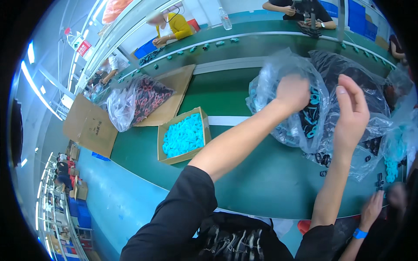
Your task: Assemble teal plastic components with black metal clips at a factory workbench.
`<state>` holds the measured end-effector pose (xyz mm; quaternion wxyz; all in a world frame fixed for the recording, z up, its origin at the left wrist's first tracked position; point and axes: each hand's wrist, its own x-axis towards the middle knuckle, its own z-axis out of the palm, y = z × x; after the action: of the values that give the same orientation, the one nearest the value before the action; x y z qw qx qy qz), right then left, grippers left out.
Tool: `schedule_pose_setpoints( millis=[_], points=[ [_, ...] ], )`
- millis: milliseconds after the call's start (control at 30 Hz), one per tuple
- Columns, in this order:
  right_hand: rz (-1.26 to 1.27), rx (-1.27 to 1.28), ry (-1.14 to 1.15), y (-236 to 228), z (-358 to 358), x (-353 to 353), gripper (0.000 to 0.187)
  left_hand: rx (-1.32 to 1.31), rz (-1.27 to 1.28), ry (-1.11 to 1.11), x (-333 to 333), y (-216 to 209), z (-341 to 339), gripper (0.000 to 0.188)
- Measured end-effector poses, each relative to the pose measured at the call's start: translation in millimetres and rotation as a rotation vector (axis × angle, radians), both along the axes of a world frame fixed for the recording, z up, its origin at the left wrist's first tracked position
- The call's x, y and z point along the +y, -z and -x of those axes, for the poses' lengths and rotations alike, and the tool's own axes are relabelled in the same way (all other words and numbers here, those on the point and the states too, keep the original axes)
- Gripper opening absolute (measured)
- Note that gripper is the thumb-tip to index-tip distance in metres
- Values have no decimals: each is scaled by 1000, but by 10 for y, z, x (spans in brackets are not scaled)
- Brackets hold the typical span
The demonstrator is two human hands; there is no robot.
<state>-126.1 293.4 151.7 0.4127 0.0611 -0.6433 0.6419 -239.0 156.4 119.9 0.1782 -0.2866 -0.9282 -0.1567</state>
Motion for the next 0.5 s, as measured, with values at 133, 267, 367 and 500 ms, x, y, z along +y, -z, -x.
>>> schedule_pose_setpoints(
  millis=[133,267,367,500],
  points=[
    [13,-33,-68,-11,-28,-160,26,114,-277,195,-438,-47,-283,34],
    [-197,-84,-132,21,-105,-410,24,353,-446,298,-1369,-181,-830,27],
    [-481,-12,-112,41,-231,-837,23,220,-384,-116,-2478,82,-1147,23],
    [-707,39,-326,217,-403,-1370,25,-122,-197,-571,-3751,559,-1364,50]
  ],
)
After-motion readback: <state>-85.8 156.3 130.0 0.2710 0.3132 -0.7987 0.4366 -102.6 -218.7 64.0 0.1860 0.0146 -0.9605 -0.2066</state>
